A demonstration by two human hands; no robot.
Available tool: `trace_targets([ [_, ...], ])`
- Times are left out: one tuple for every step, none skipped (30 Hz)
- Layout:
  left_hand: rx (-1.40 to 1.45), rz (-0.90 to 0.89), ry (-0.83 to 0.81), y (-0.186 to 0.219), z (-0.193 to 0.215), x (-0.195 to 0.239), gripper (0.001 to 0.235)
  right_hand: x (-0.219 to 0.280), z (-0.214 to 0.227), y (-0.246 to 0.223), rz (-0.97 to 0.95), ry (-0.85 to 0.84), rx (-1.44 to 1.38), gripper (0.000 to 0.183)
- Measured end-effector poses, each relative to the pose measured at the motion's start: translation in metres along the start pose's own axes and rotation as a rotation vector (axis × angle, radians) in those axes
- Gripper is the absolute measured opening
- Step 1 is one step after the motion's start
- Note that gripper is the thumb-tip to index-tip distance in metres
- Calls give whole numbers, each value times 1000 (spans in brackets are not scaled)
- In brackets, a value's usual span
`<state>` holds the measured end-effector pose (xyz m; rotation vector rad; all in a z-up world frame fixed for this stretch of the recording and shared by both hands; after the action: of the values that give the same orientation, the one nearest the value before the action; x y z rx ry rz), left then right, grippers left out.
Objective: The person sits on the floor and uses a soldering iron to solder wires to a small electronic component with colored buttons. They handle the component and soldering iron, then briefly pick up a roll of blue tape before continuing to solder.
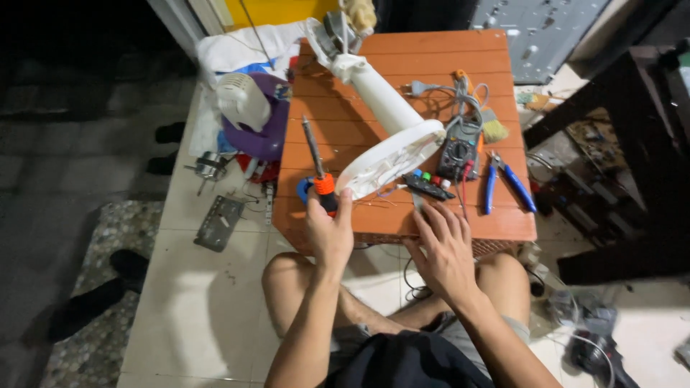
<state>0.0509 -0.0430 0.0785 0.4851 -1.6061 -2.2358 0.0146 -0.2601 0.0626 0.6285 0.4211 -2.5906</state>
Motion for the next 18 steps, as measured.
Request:
trace_targets([
  [22, -4, 2, -2, -2, 1, 45, 7, -1, 4, 23, 10, 16, 48],
  [41, -12, 21, -4, 0, -2, 48, 8, -5, 7, 59, 25, 21, 42],
  [31, -19, 55, -5, -3, -1, 48, 8, 2, 5, 84, 37, -2, 42],
  [66, -20, 19, -8, -6, -2, 50, 8, 9, 4, 90, 86, -10, 28],
  [101, -22, -17, -10, -9, -4, 52, 7, 15, 3, 94, 135, -19, 16],
  [101, -32, 11, -5, -1, -2, 52, 9, 13, 1, 118, 147, -32, 16],
  [95, -36, 0, 0, 5, 0, 44, 11, 11, 1, 81, 177, 14, 15],
  [97, -39, -21, 7, 5, 3, 36, 14, 12, 6, 38, 205, 70, 15],
  [104, -50, -3, 12, 7, 7, 36, 15, 10, 9, 56, 217, 68, 15],
  [156, -66, 0, 17, 9, 13, 33, 17, 8, 14, -11, 203, 97, 14],
  [208, -83, 3, 20, 11, 18, 30, 20, 5, 20, -77, 189, 126, 16],
  [212, -90, 23, 20, 11, 22, 30, 23, 2, 26, -58, 196, 120, 16],
  [247, -130, 30, 20, 10, 26, 27, 26, -2, 34, -141, 190, 2, 14],
  [280, -168, 36, 20, 11, 31, 24, 30, -7, 42, -223, 178, -118, 13],
  [282, -172, 56, 17, 11, 37, 24, 29, -3, 42, -205, 179, -125, 13],
  [285, -183, 23, 15, 9, 42, 21, 29, 1, 44, -279, 133, -209, 15],
  [289, -193, -10, 12, 6, 48, 17, 30, 5, 47, -352, 85, -293, 17],
  [289, -196, 0, 11, 4, 53, 17, 24, 13, 35, -342, 85, -297, 17],
])
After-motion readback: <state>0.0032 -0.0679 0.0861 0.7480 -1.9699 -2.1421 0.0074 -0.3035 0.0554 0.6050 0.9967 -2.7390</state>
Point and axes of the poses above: each hand's wrist, its own x-axis away from the middle knuckle, its own z-axis out of the back of the hand, y = z × x, the point moved 2 cm from there along -x, towards the middle knuckle, and after that the axes turned 7 degrees about -y, right-handed, at the moved point
